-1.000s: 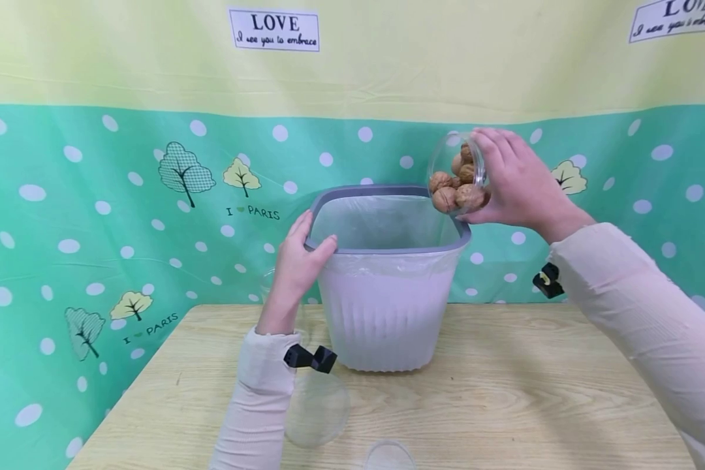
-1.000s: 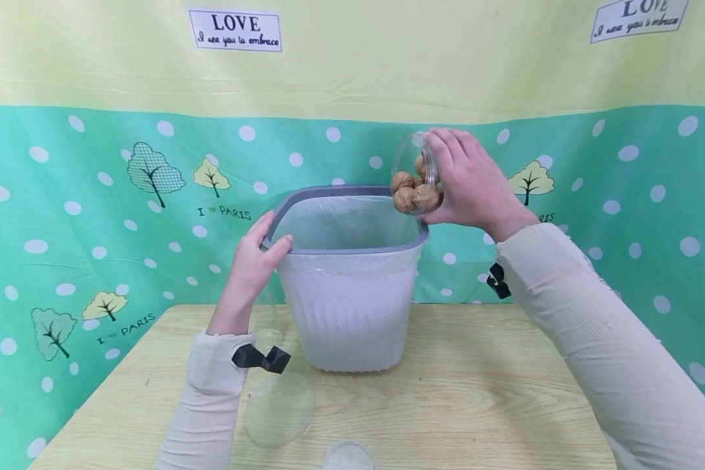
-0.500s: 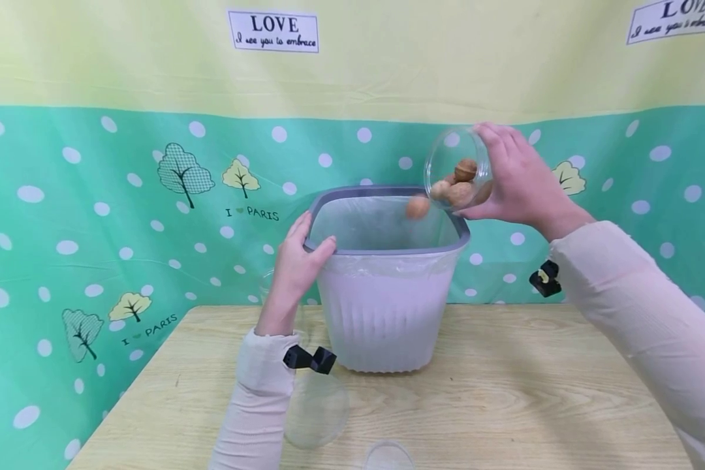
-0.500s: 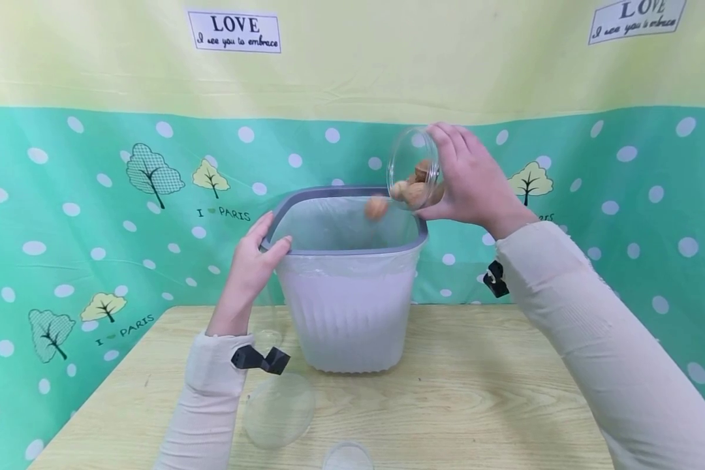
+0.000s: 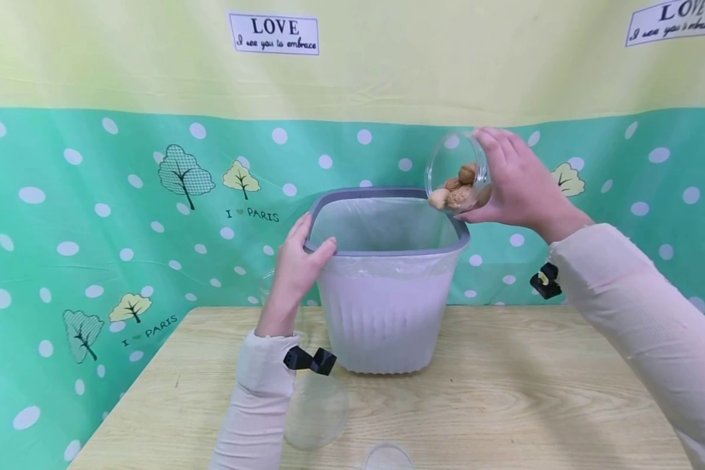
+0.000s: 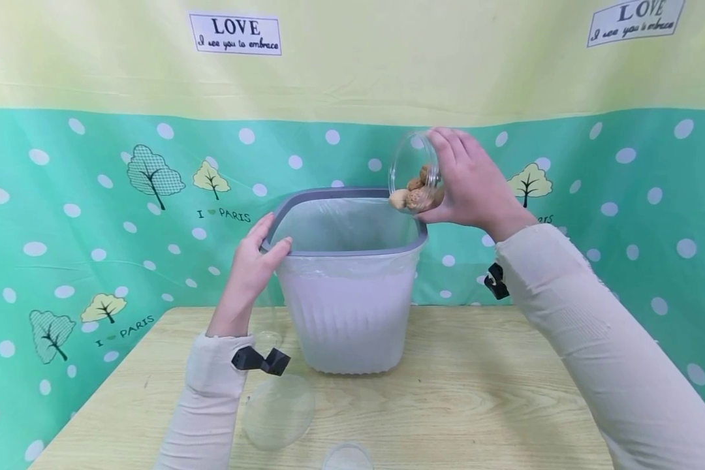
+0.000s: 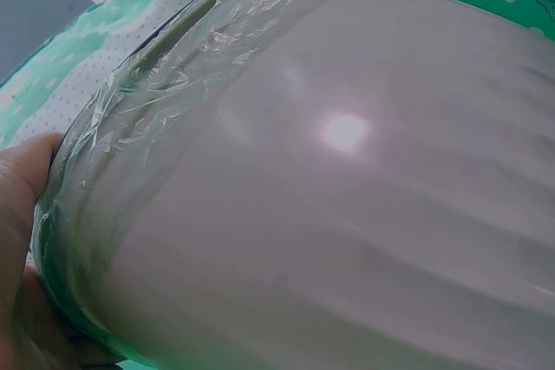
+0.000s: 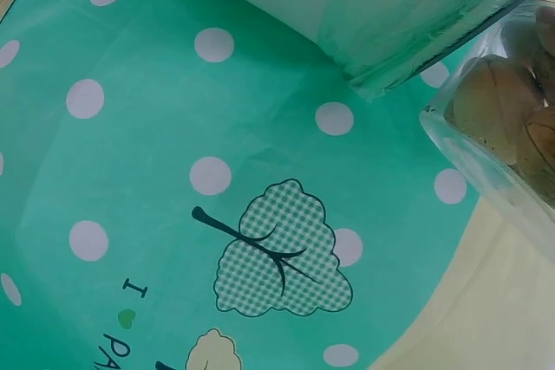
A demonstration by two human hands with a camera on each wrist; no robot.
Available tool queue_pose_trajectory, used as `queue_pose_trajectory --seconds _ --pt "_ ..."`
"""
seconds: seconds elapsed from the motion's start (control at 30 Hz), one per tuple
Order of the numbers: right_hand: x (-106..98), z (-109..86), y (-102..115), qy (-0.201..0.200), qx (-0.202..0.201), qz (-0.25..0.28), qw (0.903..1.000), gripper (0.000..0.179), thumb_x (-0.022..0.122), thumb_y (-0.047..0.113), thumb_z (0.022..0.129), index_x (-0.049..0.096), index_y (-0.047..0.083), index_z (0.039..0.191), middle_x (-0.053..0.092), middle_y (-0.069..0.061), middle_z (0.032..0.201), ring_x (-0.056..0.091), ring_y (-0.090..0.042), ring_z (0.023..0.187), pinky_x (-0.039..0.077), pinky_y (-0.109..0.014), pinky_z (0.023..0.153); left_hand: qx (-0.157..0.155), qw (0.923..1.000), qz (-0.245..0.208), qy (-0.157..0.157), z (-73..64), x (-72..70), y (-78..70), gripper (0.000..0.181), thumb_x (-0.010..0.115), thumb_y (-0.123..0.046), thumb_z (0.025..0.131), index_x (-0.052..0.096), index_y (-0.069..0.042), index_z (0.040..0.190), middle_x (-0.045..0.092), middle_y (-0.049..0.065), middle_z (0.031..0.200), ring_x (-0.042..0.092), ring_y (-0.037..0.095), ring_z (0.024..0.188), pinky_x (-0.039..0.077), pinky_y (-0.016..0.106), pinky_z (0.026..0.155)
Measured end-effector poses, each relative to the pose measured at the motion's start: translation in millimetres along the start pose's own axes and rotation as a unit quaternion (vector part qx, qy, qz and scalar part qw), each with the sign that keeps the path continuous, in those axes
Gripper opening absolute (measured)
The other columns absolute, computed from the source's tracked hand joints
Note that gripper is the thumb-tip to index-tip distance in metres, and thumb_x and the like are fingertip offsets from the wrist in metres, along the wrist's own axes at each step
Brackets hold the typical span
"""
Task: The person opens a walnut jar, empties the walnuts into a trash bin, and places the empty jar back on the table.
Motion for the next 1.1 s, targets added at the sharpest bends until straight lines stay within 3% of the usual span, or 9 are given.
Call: queue_pose_trajectory --seconds 0.77,1.1 --pt "2.2 0.1 -1.8 0.015 0.0 -0.016 0.9998 0.115 0.09 0.033 0.05 0.03 -0.008 0.139 0.04 -0.028 0.137 0.037 -0.045 0.125 0.032 -0.051 0.107 0.007 0.9999 0.013 0.0 -0.1 0.4 0.3 0.076 0.06 -0.034 0.084 0.03 -0.003 0.146 0.026 0.006 0.154 0.021 0.023 0.142 0.023 0.041 0.113" --pt "3.7 1.3 1.3 0.015 -0.023 -0.029 0.9992 0.115 0.091 0.033 0.047 0.033 -0.01 0.136 0.041 -0.029 0.135 0.037 -0.045 0.124 0.028 -0.048 0.109 0.004 0.9999 0.012 -0.002 -0.4 -0.5 -0.1 0.075 0.06 -0.035 0.084 0.03 -0.005 0.147 0.026 0.004 0.154 0.02 0.021 0.142 0.024 0.04 0.113"
Point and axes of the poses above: each hand's wrist, its own z-axis towards the middle knuckle, its own x-axis out of the palm, y = z × x, the point moved 9 cm from there along z, towards the middle knuckle
